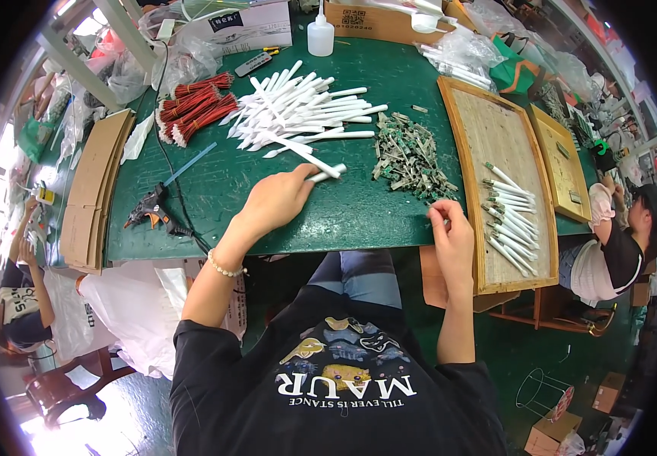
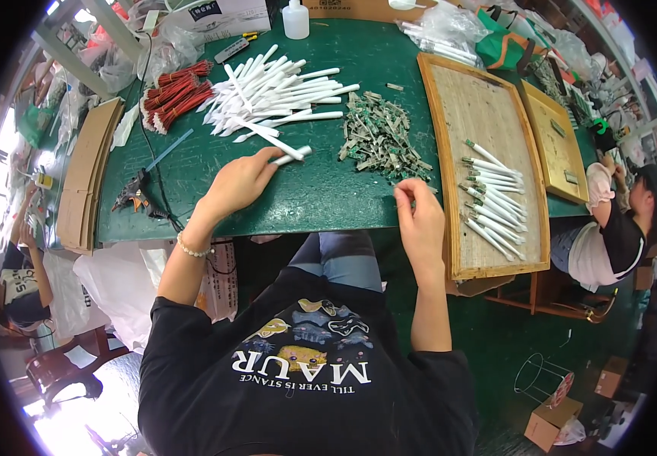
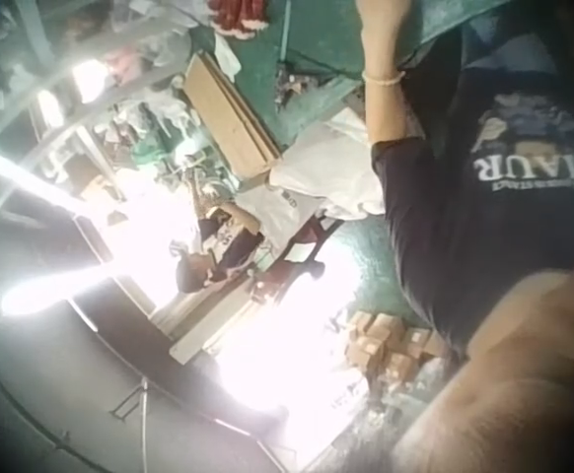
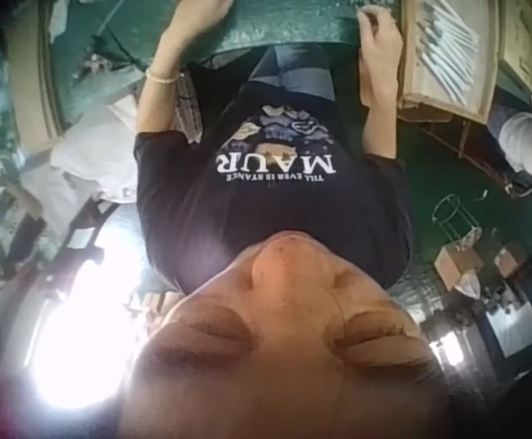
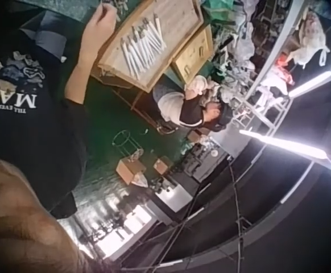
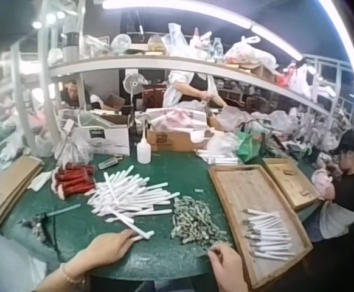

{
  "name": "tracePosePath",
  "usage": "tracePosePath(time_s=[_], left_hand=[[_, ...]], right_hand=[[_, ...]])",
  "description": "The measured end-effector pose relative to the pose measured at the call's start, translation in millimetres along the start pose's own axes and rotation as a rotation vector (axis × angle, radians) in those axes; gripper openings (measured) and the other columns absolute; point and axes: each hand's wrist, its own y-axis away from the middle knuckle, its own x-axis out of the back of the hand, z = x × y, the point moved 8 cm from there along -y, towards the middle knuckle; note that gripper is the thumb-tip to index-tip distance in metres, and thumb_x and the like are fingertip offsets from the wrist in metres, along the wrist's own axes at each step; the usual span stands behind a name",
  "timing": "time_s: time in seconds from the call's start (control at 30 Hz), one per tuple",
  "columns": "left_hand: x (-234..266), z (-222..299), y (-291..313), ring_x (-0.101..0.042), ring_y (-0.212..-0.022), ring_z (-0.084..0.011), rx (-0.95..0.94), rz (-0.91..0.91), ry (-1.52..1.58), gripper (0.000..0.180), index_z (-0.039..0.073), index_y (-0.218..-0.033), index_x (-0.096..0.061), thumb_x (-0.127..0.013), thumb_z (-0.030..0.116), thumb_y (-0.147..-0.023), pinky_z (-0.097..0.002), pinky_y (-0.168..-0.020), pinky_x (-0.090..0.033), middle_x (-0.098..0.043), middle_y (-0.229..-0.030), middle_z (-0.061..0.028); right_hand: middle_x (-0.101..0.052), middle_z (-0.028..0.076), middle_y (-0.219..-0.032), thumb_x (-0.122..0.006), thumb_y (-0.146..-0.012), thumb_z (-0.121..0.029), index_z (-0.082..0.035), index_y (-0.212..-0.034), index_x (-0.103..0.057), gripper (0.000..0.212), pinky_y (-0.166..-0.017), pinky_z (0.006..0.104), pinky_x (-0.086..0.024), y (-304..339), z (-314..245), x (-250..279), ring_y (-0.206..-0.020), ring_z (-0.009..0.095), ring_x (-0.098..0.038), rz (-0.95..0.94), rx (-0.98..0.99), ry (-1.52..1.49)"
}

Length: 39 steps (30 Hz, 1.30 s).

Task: Assembling small electronic components by sliding white protective sleeves onto component leads at a factory workstation.

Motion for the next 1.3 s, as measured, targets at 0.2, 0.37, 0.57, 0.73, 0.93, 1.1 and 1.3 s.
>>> tracePosePath(time_s=[0.2, 0.37, 0.57, 0.73, 0.93, 1.1, 1.3], left_hand=[[-35.4, -5.9, -6.9, -0.032, -0.048, 0.0001, 0.379, -0.484, 0.830, 0.031, 0.003, -0.115, -0.056, -0.041, 0.024, -0.098, -0.0154, -0.039, -0.025, -0.039, -0.061, 0.0072], [-60.3, 29.8, 3.9, -0.032, -0.047, 0.0000, 0.432, -0.374, 1.074, 0.028, 0.001, -0.104, -0.057, -0.049, 0.027, -0.095, -0.0158, -0.039, -0.023, -0.042, -0.065, 0.0072], [-80.2, 64.1, 13.0, -0.033, -0.050, 0.0006, 0.268, -0.265, 1.004, 0.026, 0.001, -0.100, -0.057, -0.059, 0.026, -0.092, -0.0183, -0.042, -0.023, -0.046, -0.063, 0.0083], [-92.0, 65.0, 32.7, -0.030, -0.049, -0.0001, 0.433, -0.317, 1.382, 0.021, 0.002, -0.099, -0.056, -0.057, 0.022, -0.093, -0.0177, -0.042, -0.022, -0.043, -0.064, 0.0074], [-93.2, 88.8, 44.9, -0.029, -0.047, -0.0015, 0.331, -0.268, 1.503, 0.028, 0.002, -0.107, -0.054, -0.048, 0.027, -0.097, -0.0176, -0.041, -0.021, -0.039, -0.063, 0.0058], [-89.2, 97.5, 60.0, -0.027, -0.047, -0.0031, 0.267, -0.319, 1.555, 0.031, 0.004, -0.115, -0.047, -0.040, 0.030, -0.100, -0.0184, -0.041, -0.020, -0.036, -0.061, 0.0030], [-98.2, 100.9, 68.8, -0.026, -0.048, -0.0033, 0.226, -0.361, 1.597, 0.026, 0.007, -0.112, -0.047, -0.041, 0.028, -0.099, -0.0181, -0.042, -0.020, -0.036, -0.061, 0.0028]], right_hand=[[-0.059, 0.000, -0.080, -0.059, -0.088, -0.008, 0.000, -0.095, -0.059, 0.010, -0.064, 0.0197, -0.042, 6.5, 2.6, -23.5, -0.071, 0.006, -0.052, -0.106, -0.070, -0.189], [-0.059, -0.002, -0.075, -0.061, -0.087, -0.007, -0.001, -0.092, -0.061, 0.008, -0.056, 0.0177, -0.040, 11.7, -1.3, -43.5, -0.064, 0.002, -0.049, -0.145, -0.133, -0.510], [-0.060, -0.002, -0.077, -0.062, -0.087, -0.006, -0.001, -0.093, -0.061, 0.008, -0.058, 0.0179, -0.042, 22.8, -21.1, -60.9, -0.066, 0.002, -0.051, -0.217, -0.147, -0.566], [-0.061, 0.001, -0.083, -0.061, -0.087, -0.004, -0.002, -0.094, -0.062, 0.008, -0.066, 0.0187, -0.045, 31.4, -24.1, -60.8, -0.074, 0.005, -0.056, -0.281, -0.193, -0.780], [-0.065, 0.010, -0.094, -0.059, -0.088, -0.007, -0.002, -0.098, -0.057, 0.011, -0.073, 0.0229, -0.046, 29.6, -37.1, -47.7, -0.088, 0.013, -0.060, -0.190, -0.076, -0.970], [-0.065, 0.012, -0.093, -0.058, -0.090, -0.010, 0.000, -0.109, -0.053, 0.022, -0.071, 0.0201, -0.041, 18.3, -26.8, -26.0, -0.077, 0.007, -0.054, -0.081, -0.145, -0.906], [-0.066, 0.011, -0.089, -0.058, -0.089, -0.004, 0.002, -0.120, -0.052, 0.033, -0.071, 0.0199, -0.044, 20.1, -49.5, -18.2, -0.077, 0.009, -0.058, -0.032, 0.015, -0.660]])
